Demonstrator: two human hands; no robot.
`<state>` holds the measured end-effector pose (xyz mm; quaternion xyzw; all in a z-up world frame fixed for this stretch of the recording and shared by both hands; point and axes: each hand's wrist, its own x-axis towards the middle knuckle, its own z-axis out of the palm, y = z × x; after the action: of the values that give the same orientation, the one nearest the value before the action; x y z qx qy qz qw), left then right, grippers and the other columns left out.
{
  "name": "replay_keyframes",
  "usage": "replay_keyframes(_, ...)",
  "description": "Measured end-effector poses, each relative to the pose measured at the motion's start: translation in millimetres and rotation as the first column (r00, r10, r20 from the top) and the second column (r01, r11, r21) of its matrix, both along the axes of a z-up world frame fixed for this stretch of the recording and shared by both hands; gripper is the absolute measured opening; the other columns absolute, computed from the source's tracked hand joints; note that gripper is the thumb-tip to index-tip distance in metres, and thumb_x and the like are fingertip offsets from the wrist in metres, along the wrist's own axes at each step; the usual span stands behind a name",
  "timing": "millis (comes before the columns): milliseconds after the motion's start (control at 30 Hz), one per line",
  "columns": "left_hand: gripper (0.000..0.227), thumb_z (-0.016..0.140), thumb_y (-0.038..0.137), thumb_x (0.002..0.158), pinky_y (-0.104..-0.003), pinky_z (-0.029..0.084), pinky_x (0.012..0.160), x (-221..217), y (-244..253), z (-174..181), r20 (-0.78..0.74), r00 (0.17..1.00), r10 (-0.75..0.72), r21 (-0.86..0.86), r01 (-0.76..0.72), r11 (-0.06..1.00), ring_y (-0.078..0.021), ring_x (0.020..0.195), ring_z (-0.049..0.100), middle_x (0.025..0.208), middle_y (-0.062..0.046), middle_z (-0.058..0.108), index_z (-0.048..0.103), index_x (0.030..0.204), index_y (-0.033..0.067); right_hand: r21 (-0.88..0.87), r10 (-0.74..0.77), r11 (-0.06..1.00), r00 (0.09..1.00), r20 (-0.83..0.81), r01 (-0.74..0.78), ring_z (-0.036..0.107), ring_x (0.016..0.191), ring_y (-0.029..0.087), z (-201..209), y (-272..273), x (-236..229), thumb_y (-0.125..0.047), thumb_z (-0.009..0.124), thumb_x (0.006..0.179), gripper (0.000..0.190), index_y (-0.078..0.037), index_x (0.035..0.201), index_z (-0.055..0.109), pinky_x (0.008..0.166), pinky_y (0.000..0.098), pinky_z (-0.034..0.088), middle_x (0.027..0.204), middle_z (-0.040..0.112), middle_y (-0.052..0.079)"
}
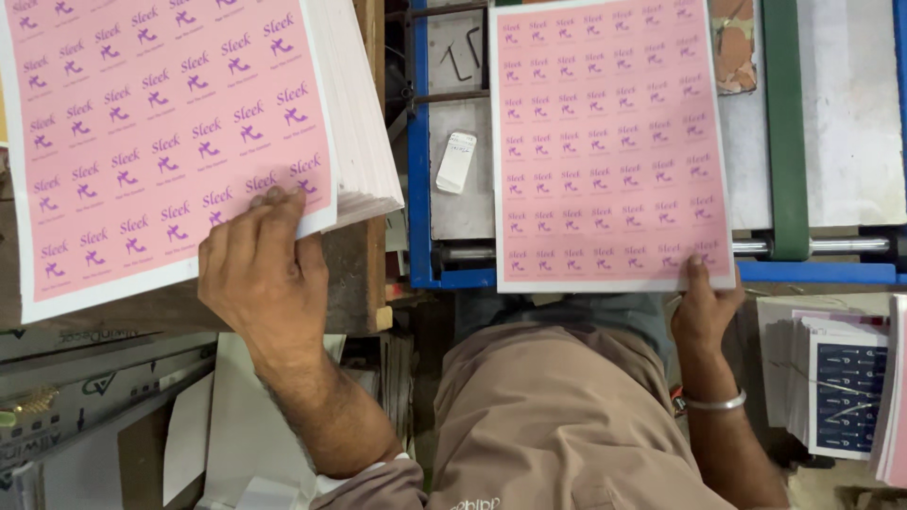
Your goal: The person repeatedly picks up sheets of pink stickers from a stack on the left and places them onto a blue conveyor belt on the right. The person handles the sheets one at a time, feeding them into the machine continuously.
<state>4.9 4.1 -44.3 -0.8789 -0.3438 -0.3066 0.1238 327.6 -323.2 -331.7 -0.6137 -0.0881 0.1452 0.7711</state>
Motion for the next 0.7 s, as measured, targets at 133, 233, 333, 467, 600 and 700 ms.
replay_keyframes(133, 0.022, 0.08, 0.006, 0.097, -0.037, 0.054, 0.091, 2, 2, 3, 0.0, 1.0, 0.006, 0.021, -0.006, 1.0, -0.0184, 0.106, 0.071, 0.11, -0.001, 0.074, 0.075, 0.118, 0.0119, -0.017, -0.032, 0.999, 0.997, 0.075, 0.033, 0.06, 0.1, 0.011, 1, 36, 17, -0.008, 0.066, 0.106, 0.024, 0.007, 0.125, 0.063, 0.09, 0.0263, 0.051, 0.115, 0.066, 0.006)
replay_keyframes(233, 0.025, 0.077, 0.007, 0.093, -0.038, 0.055, 0.091, 2, -2, 6, -0.016, 1.0, 0.014, 0.011, -0.014, 1.0, -0.0203, 0.103, 0.07, 0.11, -0.003, 0.074, 0.076, 0.118, 0.0113, -0.061, -0.048, 0.997, 0.993, 0.112, 0.055, 0.058, 0.103, 0.013, -9, 52, 30, -0.01, 0.067, 0.11, 0.028, 0.011, 0.128, 0.063, 0.091, 0.0285, 0.05, 0.118, 0.065, 0.01)
replay_keyframes(333, 0.025, 0.076, 0.009, 0.093, -0.038, 0.055, 0.09, 4, -6, 10, 0.002, 1.0, -0.007, -0.024, 0.007, 1.0, -0.0209, 0.102, 0.071, 0.108, -0.003, 0.074, 0.075, 0.118, 0.0101, -0.025, -0.077, 0.997, 0.995, 0.055, 0.079, 0.059, 0.113, 0.016, -29, 70, 48, -0.012, 0.068, 0.109, 0.036, 0.013, 0.132, 0.054, 0.097, 0.031, 0.053, 0.128, 0.062, 0.015)
replay_keyframes(467, 0.021, 0.079, 0.012, 0.094, -0.038, 0.054, 0.088, 7, -4, 17, -0.009, 1.0, 0.027, -0.039, -0.027, 0.999, -0.0219, 0.098, 0.07, 0.106, -0.005, 0.073, 0.076, 0.115, 0.0099, -0.024, -0.143, 0.99, 0.989, -0.048, 0.142, 0.062, 0.118, 0.021, -47, 98, 73, -0.014, 0.071, 0.104, 0.046, 0.012, 0.135, 0.049, 0.103, 0.034, 0.054, 0.133, 0.061, 0.018)
replay_keyframes(600, 0.023, 0.077, 0.012, 0.093, -0.038, 0.054, 0.092, 5, -5, 13, 0.011, 1.0, -0.025, -0.025, 0.025, 0.999, -0.0226, 0.1, 0.071, 0.109, -0.004, 0.074, 0.075, 0.116, 0.0098, 0.097, -0.019, 0.995, 0.993, -0.119, 0.031, 0.063, 0.121, 0.024, -42, 108, 82, -0.016, 0.071, 0.103, 0.049, 0.006, 0.139, 0.046, 0.104, 0.0375, 0.056, 0.135, 0.06, 0.016)
replay_keyframes(700, 0.026, 0.078, 0.013, 0.091, -0.04, 0.053, 0.091, 1, -4, 12, 0.005, 1.0, -0.019, -0.07, 0.02, 0.997, -0.0234, 0.1, 0.069, 0.109, -0.006, 0.074, 0.076, 0.116, 0.0081, 0.134, 0.149, 0.984, 0.963, -0.225, -0.121, 0.066, 0.109, 0.028, -25, 105, 83, -0.02, 0.065, 0.108, 0.044, 0.004, 0.141, 0.048, 0.089, 0.0401, 0.058, 0.127, 0.061, 0.019)
